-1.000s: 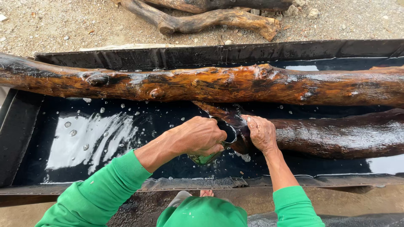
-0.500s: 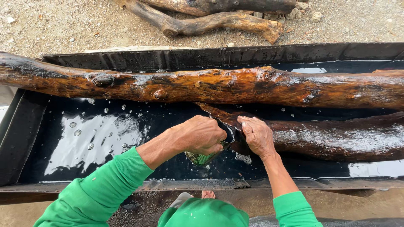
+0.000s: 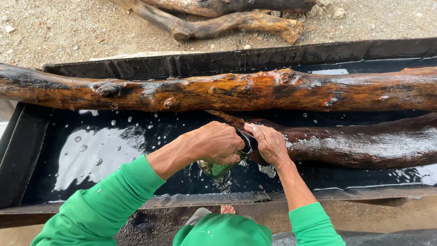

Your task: The person pours a dark liquid from a metal can onto two large logs resting in a water-filled trough. They use their hands to spread the liquid over the surface of the logs, ensuring even coverage along the length of the wood.

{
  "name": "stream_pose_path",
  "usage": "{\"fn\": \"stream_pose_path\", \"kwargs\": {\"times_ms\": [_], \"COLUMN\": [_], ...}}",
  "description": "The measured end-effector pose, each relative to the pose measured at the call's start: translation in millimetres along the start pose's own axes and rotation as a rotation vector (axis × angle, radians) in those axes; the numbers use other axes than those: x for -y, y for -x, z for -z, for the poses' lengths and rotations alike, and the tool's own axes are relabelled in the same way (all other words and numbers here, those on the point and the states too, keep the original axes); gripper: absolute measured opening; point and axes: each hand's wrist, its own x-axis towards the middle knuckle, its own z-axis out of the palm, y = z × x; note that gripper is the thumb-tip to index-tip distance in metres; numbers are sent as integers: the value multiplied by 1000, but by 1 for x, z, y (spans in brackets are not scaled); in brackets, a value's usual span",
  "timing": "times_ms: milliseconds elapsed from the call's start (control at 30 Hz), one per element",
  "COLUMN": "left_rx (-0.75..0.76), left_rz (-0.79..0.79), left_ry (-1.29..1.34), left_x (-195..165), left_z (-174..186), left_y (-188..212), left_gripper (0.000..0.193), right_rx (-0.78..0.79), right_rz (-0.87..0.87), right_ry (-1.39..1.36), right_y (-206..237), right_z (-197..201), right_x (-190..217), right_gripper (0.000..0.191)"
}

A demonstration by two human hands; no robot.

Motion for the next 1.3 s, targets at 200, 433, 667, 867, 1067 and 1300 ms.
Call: {"fn": "stream_pose_path", "kwargs": {"times_ms": [200, 433, 667, 867, 1067, 1300], "left_rx": [27, 9, 72, 99, 76, 114], "left_rz": [-10, -31, 21, 25, -24, -39], "left_ry": [-19, -26, -33, -34, -63, -107], "left_x": [-8, -13, -13, -9, -7, -12], "left_z": [3, 16, 16, 12, 11, 15], "left_y": [-3, -4, -8, -8, -15, -25], "left_gripper": [26, 25, 25, 25, 24, 27], "right_rx": [3, 4, -1, -6, -3, 13], "right_rz": [69, 76, 106, 73, 45, 6], "right_ry": [70, 67, 115, 115, 140, 150], "right_y": [7, 6, 6, 8, 8, 7], "right_z": [0, -1, -1, -1, -1, 1], "right_x": [-2, -3, -5, -2, 1, 4], "right_gripper": [45, 47, 47, 47, 49, 51]}}
